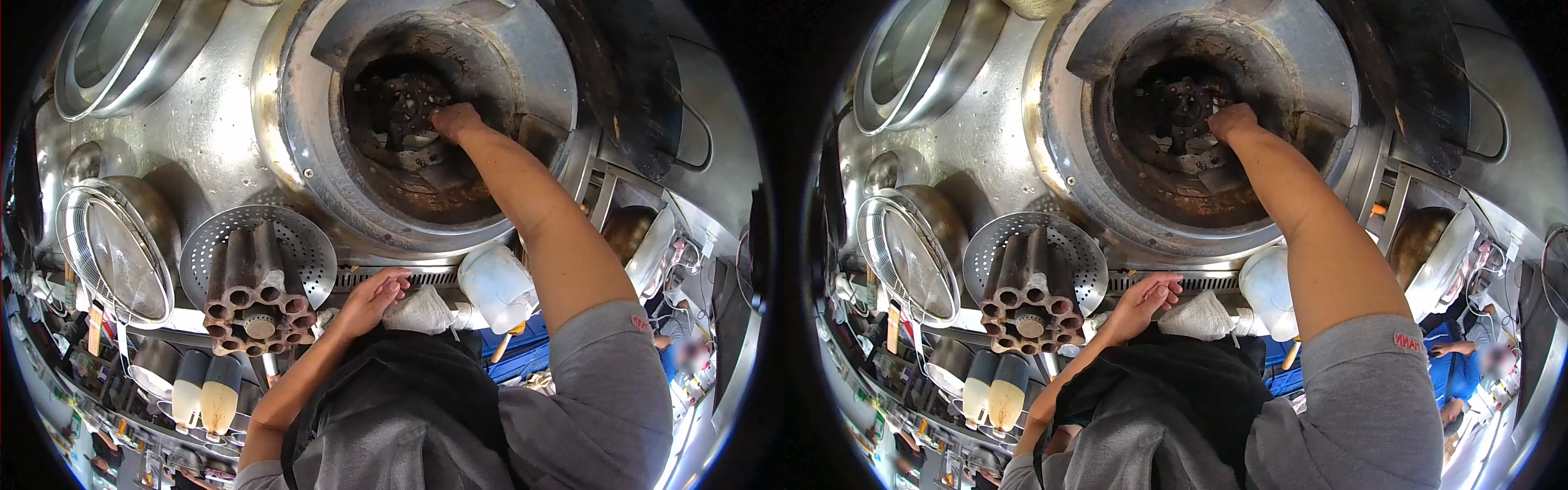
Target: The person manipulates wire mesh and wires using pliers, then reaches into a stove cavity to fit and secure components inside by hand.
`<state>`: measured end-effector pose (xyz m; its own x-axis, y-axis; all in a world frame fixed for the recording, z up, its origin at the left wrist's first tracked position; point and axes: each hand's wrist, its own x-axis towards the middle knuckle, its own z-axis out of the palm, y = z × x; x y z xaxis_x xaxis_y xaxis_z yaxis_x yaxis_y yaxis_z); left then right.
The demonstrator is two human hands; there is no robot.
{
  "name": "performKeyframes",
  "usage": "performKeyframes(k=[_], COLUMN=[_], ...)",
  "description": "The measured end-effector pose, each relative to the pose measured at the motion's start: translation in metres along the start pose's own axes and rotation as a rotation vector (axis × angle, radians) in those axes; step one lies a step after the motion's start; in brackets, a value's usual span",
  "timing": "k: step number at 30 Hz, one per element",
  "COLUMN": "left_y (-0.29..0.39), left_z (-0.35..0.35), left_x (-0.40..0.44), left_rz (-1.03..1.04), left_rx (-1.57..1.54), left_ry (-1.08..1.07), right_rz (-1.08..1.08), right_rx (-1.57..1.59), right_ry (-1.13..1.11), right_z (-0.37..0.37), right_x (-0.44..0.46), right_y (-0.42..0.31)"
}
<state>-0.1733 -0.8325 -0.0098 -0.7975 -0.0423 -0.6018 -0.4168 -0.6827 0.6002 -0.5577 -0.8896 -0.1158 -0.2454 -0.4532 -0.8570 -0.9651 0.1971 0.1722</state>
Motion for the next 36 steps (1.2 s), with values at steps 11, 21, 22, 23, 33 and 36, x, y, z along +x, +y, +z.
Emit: performKeyframes(k=[11, 21, 22, 23, 33, 36], left_y=[0.002, 0.004, 0.004, 0.005, 0.006, 0.007], left_z=[0.0, -0.001, -0.001, -0.001, -0.001, 0.0], left_x=[-0.001, -0.001, 0.0, 0.0, 0.0, 0.001], left_rz=[-0.03, -0.016, -0.02, -0.021, -0.01, -0.006], left_rx=[0.013, 0.019, 0.033, 0.032, 0.038, 0.037], left_ry=[0.0, -0.011, -0.018, -0.018, -0.021, -0.023], right_rz=[0.011, 0.015, 0.002, -0.011, 0.077, 0.029], right_rx=[-0.061, -0.075, -0.077, -0.078, 0.09, 0.034], right_ry=[-0.038, -0.074, -0.066, -0.06, 0.004, 0.01], right_z=[-0.001, -0.002, -0.004, -0.001, 0.021, 0.006], right_x=[-0.004, -0.003, -0.004, -0.002, 0.022, 0.006], right_y=[0.0, -0.002, -0.001, -0.001, -0.002, -0.012])
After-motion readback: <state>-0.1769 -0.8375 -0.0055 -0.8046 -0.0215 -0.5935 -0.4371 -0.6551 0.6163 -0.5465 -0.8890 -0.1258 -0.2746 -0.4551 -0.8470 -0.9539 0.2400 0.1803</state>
